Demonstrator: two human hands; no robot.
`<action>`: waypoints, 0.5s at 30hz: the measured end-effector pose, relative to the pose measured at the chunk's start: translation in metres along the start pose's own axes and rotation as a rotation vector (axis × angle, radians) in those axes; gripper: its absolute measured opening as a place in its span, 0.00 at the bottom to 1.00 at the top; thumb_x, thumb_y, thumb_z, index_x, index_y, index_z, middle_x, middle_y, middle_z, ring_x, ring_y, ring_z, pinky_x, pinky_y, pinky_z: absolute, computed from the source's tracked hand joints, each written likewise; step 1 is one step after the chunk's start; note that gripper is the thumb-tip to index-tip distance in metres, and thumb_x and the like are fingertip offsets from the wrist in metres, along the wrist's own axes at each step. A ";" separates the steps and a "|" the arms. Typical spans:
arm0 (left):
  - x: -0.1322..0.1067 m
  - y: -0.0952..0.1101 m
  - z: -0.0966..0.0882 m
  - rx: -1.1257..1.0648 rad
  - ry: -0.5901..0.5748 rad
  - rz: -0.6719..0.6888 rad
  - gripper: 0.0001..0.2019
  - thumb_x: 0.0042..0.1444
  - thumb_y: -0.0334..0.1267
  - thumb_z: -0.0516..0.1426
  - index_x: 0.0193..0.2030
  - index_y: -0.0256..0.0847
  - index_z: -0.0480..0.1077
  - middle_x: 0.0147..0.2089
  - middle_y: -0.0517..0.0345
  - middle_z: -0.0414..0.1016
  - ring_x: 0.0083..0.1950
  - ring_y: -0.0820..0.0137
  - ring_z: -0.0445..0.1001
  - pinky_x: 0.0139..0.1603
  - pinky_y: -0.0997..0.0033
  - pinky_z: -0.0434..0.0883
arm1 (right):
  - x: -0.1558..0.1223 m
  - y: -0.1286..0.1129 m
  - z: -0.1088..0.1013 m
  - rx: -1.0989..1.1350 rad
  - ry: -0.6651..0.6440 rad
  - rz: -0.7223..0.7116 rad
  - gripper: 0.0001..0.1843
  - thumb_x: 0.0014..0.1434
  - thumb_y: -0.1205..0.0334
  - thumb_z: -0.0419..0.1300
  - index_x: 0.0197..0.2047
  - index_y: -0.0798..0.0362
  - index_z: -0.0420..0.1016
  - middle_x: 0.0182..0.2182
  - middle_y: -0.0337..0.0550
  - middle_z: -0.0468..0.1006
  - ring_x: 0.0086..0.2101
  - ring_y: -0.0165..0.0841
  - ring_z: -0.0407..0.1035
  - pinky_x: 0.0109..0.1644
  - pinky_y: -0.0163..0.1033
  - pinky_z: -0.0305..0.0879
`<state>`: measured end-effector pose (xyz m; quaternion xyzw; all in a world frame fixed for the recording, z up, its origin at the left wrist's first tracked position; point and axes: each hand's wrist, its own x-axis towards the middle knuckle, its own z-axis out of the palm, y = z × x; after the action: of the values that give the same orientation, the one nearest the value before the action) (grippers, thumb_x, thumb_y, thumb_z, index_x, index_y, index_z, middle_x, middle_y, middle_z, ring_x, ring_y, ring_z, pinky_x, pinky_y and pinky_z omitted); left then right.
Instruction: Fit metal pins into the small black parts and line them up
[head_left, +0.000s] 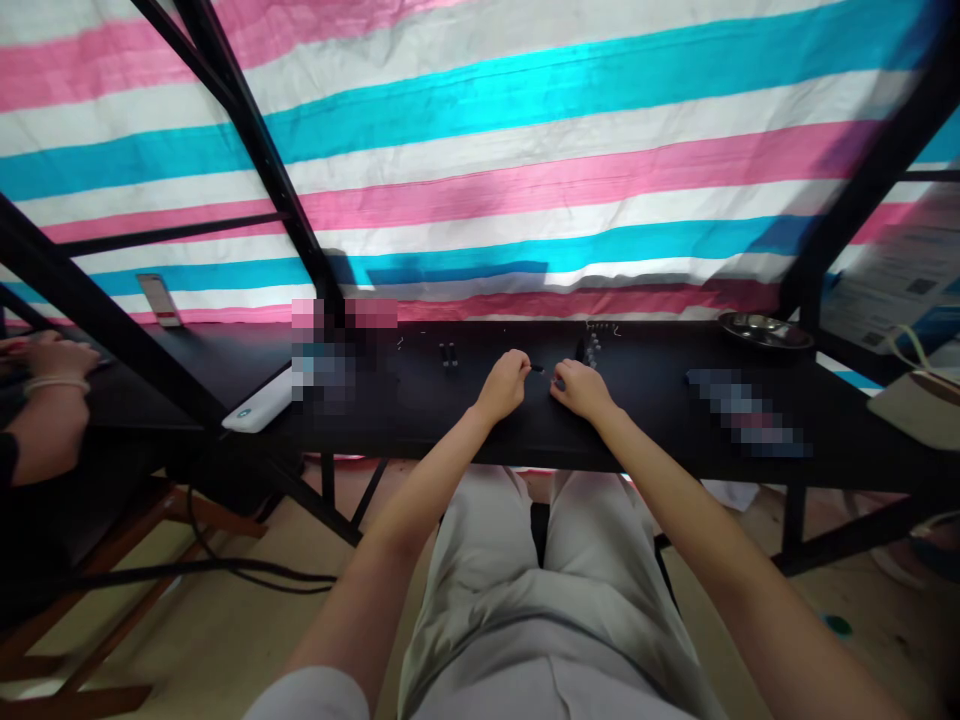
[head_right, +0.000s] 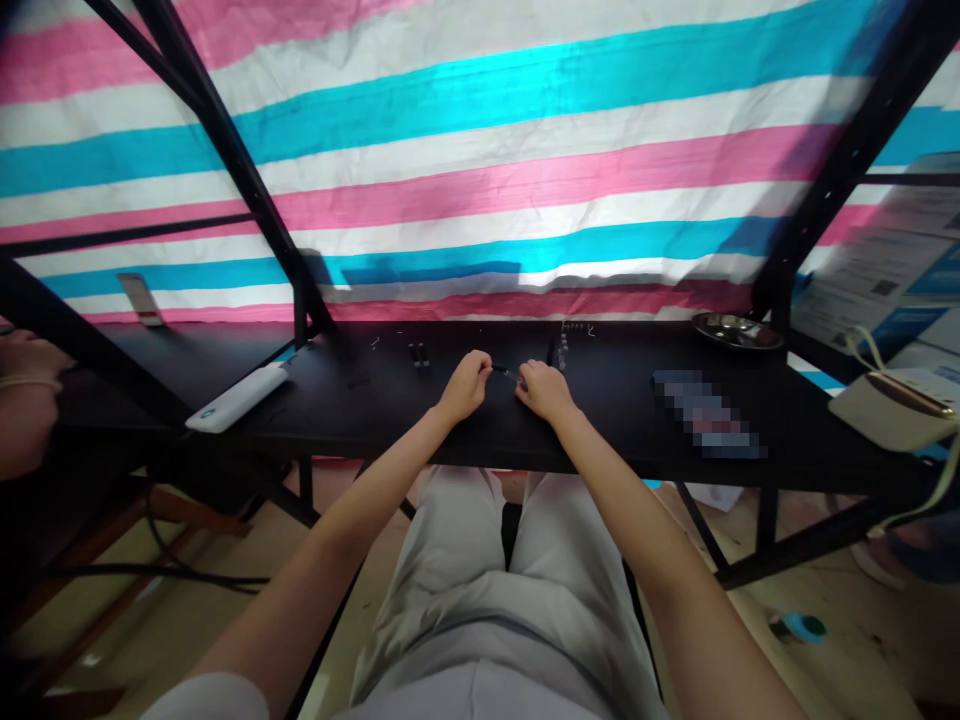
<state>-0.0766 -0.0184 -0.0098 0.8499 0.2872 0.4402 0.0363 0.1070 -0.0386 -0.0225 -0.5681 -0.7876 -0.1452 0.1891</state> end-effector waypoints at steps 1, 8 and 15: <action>0.000 0.000 0.000 -0.008 -0.005 -0.003 0.06 0.61 0.33 0.43 0.34 0.40 0.58 0.34 0.54 0.63 0.36 0.69 0.62 0.41 0.67 0.64 | 0.000 0.000 -0.001 -0.005 -0.001 0.000 0.06 0.55 0.62 0.53 0.34 0.54 0.67 0.35 0.48 0.72 0.35 0.35 0.63 0.34 0.37 0.52; 0.000 0.002 -0.002 -0.027 -0.045 -0.013 0.05 0.60 0.32 0.44 0.34 0.40 0.58 0.34 0.55 0.62 0.36 0.69 0.62 0.40 0.67 0.64 | 0.000 0.001 -0.005 -0.046 -0.009 -0.023 0.05 0.55 0.64 0.52 0.34 0.54 0.67 0.35 0.49 0.71 0.35 0.36 0.63 0.35 0.38 0.51; 0.000 0.004 -0.002 -0.033 -0.066 0.007 0.06 0.61 0.33 0.43 0.35 0.40 0.58 0.34 0.54 0.63 0.36 0.69 0.63 0.41 0.66 0.64 | 0.000 0.002 -0.004 -0.042 -0.018 -0.027 0.05 0.55 0.65 0.52 0.35 0.54 0.68 0.36 0.50 0.71 0.36 0.37 0.63 0.35 0.39 0.51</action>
<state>-0.0763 -0.0224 -0.0074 0.8643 0.2757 0.4166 0.0580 0.1098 -0.0397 -0.0189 -0.5626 -0.7937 -0.1589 0.1681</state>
